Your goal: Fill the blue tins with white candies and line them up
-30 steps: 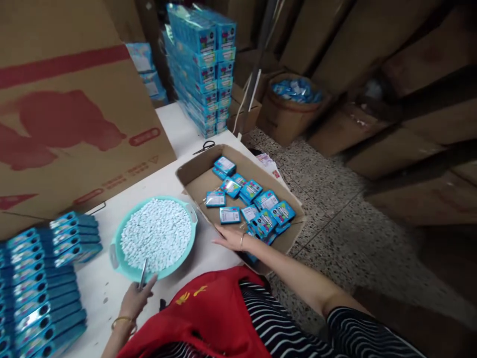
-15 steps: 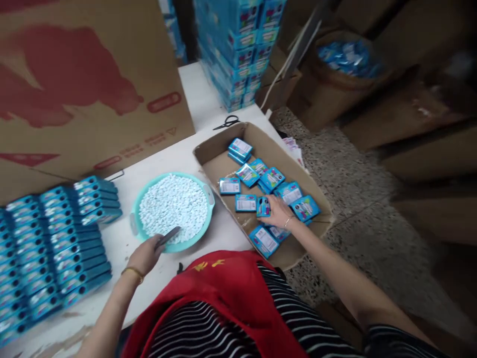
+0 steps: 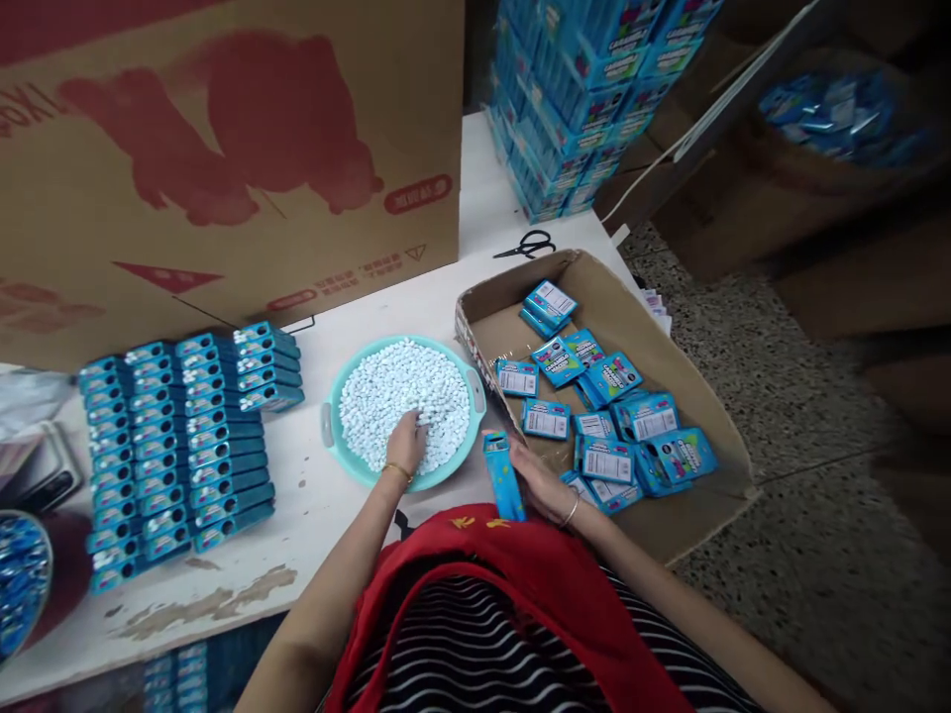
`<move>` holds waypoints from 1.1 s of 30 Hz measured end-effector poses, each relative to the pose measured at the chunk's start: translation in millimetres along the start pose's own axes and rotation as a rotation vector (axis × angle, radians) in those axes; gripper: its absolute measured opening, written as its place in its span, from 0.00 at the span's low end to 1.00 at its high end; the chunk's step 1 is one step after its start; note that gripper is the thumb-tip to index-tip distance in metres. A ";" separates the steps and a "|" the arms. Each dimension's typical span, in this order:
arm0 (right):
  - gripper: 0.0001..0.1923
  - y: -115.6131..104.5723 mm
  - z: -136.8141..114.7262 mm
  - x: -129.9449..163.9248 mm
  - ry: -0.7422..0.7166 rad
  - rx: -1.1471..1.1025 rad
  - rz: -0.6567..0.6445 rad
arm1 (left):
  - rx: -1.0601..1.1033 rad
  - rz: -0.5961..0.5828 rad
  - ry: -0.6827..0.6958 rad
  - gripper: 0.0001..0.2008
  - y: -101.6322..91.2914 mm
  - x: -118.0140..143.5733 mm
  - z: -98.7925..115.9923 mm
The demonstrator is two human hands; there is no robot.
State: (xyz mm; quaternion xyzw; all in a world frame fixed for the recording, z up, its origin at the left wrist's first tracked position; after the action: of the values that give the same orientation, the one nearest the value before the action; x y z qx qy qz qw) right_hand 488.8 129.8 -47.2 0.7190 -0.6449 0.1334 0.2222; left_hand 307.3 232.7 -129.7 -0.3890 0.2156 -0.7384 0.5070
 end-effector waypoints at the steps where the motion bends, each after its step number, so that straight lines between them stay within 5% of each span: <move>1: 0.29 6.6 5.7 1.0 0.035 -0.053 -0.033 | 0.023 0.016 0.008 0.15 3.2 -6.0 3.7; 5: 0.24 16.5 19.4 1.2 0.168 -0.133 -0.122 | 0.099 0.050 0.033 0.17 8.9 -21.4 11.5; 8: 0.24 6.1 9.5 -9.8 0.078 -0.001 -0.055 | 0.145 0.033 0.073 0.17 -3.1 -17.3 9.5; 14: 0.21 -15.1 -33.4 -34.4 -0.316 0.467 0.253 | 0.145 -0.068 0.180 0.17 -75.4 15.3 18.4; 20: 0.15 8.2 -65.2 -52.4 -0.580 0.749 0.254 | -0.002 -0.234 0.332 0.18 -134.6 43.4 70.0; 25: 0.19 34.0 -67.9 -58.8 -0.706 0.809 0.186 | -0.254 -0.361 0.375 0.14 -131.0 49.1 103.0; 33: 0.23 46.9 -57.7 -60.3 -0.725 0.810 0.164 | -0.614 -0.340 0.308 0.12 -120.1 65.4 148.5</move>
State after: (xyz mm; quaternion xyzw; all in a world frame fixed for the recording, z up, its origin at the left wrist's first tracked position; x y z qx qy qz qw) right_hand 440.0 207.3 -19.1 0.6941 -0.6312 0.1317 -0.3200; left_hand 343.3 231.2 69.0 -0.4374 0.4328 -0.7629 0.1986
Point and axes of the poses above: each hand's wrist, its own x-axis away from the middle knuckle, its own y-axis out of the palm, z = x × y, the point moved 10 cm from there along -x, towards the middle knuckle, and after that the axes turned 9 degrees about x, right-handed, at the moved point
